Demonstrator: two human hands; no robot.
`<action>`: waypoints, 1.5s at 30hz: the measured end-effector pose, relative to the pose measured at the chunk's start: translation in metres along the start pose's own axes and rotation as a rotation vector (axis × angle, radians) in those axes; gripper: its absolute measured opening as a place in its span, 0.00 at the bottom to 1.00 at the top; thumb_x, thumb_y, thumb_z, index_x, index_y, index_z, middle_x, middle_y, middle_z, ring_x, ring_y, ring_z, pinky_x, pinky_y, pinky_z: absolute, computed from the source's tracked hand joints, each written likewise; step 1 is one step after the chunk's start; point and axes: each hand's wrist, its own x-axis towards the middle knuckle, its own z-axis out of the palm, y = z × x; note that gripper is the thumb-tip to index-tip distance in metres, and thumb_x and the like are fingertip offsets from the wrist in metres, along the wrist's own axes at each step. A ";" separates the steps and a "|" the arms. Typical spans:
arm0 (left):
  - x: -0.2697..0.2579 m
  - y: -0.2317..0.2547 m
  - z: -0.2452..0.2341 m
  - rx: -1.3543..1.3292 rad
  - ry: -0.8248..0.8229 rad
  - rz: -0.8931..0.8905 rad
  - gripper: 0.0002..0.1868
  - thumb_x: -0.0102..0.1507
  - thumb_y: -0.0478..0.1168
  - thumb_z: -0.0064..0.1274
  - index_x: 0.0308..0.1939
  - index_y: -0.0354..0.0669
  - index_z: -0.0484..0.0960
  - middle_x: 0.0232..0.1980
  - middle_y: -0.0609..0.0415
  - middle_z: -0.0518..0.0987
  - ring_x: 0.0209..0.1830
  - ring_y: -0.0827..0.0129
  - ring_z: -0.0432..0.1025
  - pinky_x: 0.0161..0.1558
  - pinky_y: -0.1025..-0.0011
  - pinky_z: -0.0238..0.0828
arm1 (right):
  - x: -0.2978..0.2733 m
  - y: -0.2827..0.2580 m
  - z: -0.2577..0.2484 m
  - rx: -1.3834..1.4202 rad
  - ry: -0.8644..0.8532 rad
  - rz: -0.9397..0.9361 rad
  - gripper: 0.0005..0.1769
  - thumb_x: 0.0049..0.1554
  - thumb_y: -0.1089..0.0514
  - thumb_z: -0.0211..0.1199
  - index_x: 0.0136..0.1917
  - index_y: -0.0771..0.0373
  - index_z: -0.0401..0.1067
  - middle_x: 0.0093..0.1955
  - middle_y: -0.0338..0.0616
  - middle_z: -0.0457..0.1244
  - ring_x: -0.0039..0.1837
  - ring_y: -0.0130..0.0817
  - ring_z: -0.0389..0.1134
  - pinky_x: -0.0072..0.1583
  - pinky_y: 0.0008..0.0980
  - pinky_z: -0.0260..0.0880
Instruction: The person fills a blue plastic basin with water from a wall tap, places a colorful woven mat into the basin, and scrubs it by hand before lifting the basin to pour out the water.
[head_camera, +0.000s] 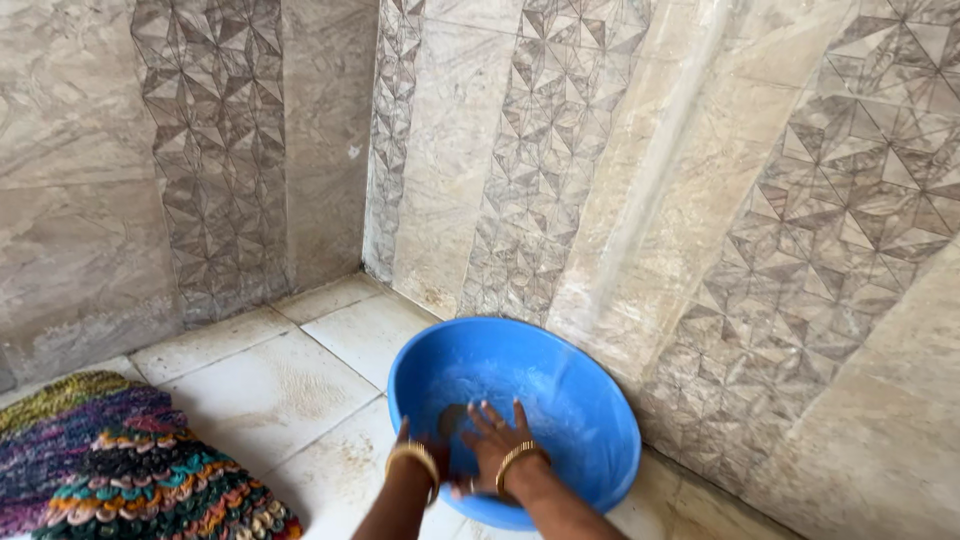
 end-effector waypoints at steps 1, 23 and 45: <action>0.000 0.000 0.006 0.100 -0.069 0.033 0.38 0.63 0.65 0.59 0.70 0.49 0.71 0.72 0.47 0.70 0.77 0.56 0.59 0.78 0.39 0.31 | 0.006 -0.002 0.010 -0.003 0.003 -0.001 0.57 0.50 0.19 0.61 0.81 0.48 0.51 0.88 0.47 0.29 0.88 0.45 0.26 0.79 0.71 0.21; -0.009 -0.005 -0.026 0.087 -0.037 0.165 0.26 0.52 0.46 0.74 0.50 0.39 0.85 0.53 0.44 0.82 0.58 0.52 0.76 0.57 0.61 0.73 | -0.008 -0.038 0.005 -0.339 -0.121 -0.121 0.25 0.55 0.53 0.65 0.67 0.54 0.76 0.89 0.46 0.26 0.87 0.58 0.13 0.71 0.81 0.07; 0.019 0.013 -0.022 0.126 -0.008 0.201 0.17 0.58 0.44 0.68 0.47 0.42 0.86 0.51 0.45 0.83 0.56 0.52 0.77 0.56 0.58 0.74 | -0.008 0.009 0.000 -0.430 0.058 -0.029 0.19 0.67 0.53 0.47 0.60 0.53 0.79 0.89 0.38 0.26 0.87 0.42 0.18 0.75 0.69 0.07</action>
